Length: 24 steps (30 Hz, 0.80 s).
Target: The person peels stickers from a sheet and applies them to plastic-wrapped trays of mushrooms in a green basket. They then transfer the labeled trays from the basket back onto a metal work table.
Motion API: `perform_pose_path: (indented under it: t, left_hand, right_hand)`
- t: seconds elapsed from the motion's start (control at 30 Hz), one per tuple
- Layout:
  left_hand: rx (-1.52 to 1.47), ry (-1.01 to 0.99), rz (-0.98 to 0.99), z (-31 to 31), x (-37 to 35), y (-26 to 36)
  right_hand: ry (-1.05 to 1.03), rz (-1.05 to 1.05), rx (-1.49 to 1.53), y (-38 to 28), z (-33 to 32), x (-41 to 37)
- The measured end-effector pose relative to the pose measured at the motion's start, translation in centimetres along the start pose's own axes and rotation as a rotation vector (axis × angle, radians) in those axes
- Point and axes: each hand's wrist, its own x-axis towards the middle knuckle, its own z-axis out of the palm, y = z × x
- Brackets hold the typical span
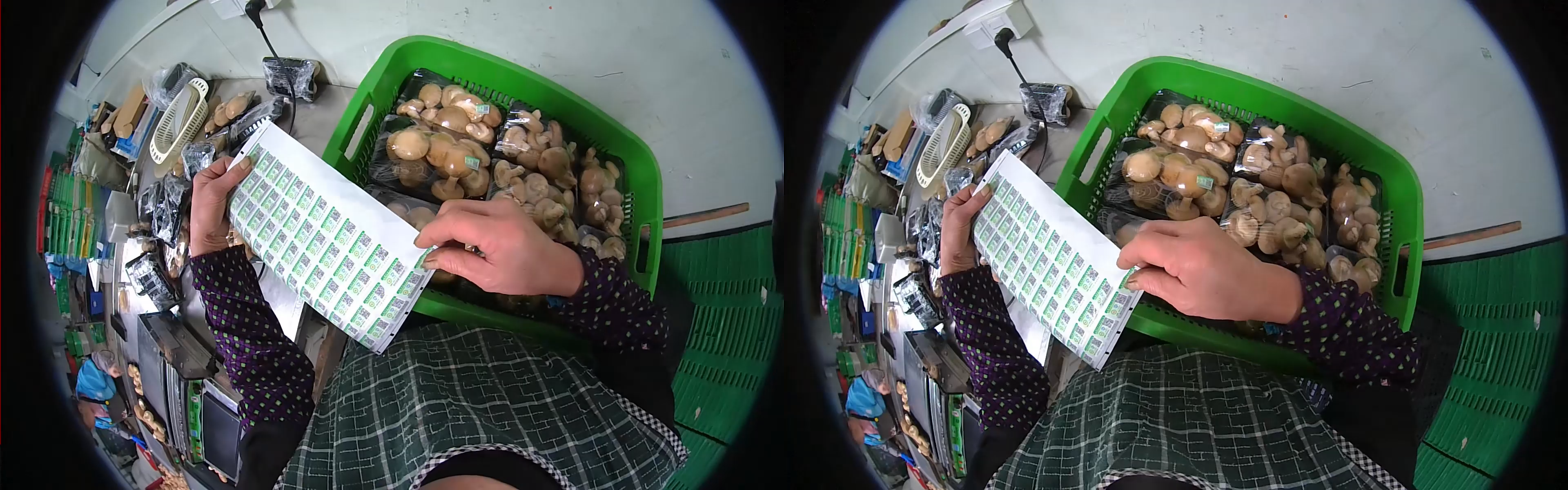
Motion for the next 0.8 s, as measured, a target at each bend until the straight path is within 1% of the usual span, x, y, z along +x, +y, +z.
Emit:
perform_pose_path:
  t: [0.1,0.17,0.2,0.23,0.27,0.3,0.37,0.43,0.47,0.5,0.53,0.6,0.63,0.7,0.73,0.77,0.8]
  left_hand:
    - [0.006,-0.017,-0.006,-0.6,1.0,-0.9]
    - [0.255,0.147,0.129,1.4,-0.9,0.6]
    - [0.223,0.135,0.069,2.8,-1.1,1.5]
    - [0.197,0.105,0.004,3.4,-1.0,1.7]
    - [0.206,0.08,-0.042,2.5,-0.3,1.3]
    - [0.143,0.145,-0.031,1.0,0.6,0.0]
    - [0.134,0.166,-0.002,-1.1,1.9,-1.5]
    - [-0.003,-0.005,0.027,-0.5,2.0,-1.8]
    - [-0.002,0.015,0.054,-0.7,2.4,-2.3]
    - [-0.005,0.017,0.056,-0.4,2.5,-2.3]
    - [0.015,-0.004,0.058,-0.2,2.7,-2.1]
    - [0.053,-0.04,0.07,0.4,2.7,-1.2]
    - [0.059,-0.032,0.073,0.7,2.6,-0.8]
    - [0.061,0.003,0.088,1.3,2.4,-0.1]
    - [0.099,-0.059,0.092,1.3,2.2,0.6]
    - [0.205,-0.049,0.097,0.9,2.0,1.3]
    - [0.238,0.009,0.129,1.4,1.7,1.6]
  right_hand:
    - [0.027,-0.009,-0.037,0.0,0.3,-0.4]
    - [0.097,-0.178,-0.072,0.7,0.3,-0.8]
    - [0.107,-0.18,-0.092,0.7,-0.3,-1.2]
    - [0.111,-0.169,-0.04,1.2,-1.7,-1.9]
    - [0.154,-0.047,0.008,1.8,-4.4,-3.1]
    - [0.192,0.07,0.068,2.3,-7.7,-4.5]
    - [0.327,0.483,-0.135,4.3,-15.5,-8.3]
    - [0.206,0.69,-0.588,8.7,-21.4,-13.2]
    - [0.119,0.721,-0.669,10.5,-22.6,-15.1]
    - [0.031,0.739,-0.734,12.0,-23.0,-15.9]
    - [0.028,0.731,-0.737,13.6,-23.2,-16.4]
    - [-0.054,0.685,-0.76,15.1,-22.9,-16.3]
    - [-0.054,0.676,-0.756,16.0,-22.6,-16.2]
    - [-0.135,0.76,-0.944,17.7,-22.1,-15.2]
    - [-0.123,0.809,-0.895,18.7,-22.1,-14.9]
    - [-0.145,0.781,-0.955,19.0,-22.2,-14.9]
    - [-0.175,0.741,-1.013,19.3,-22.0,-14.9]
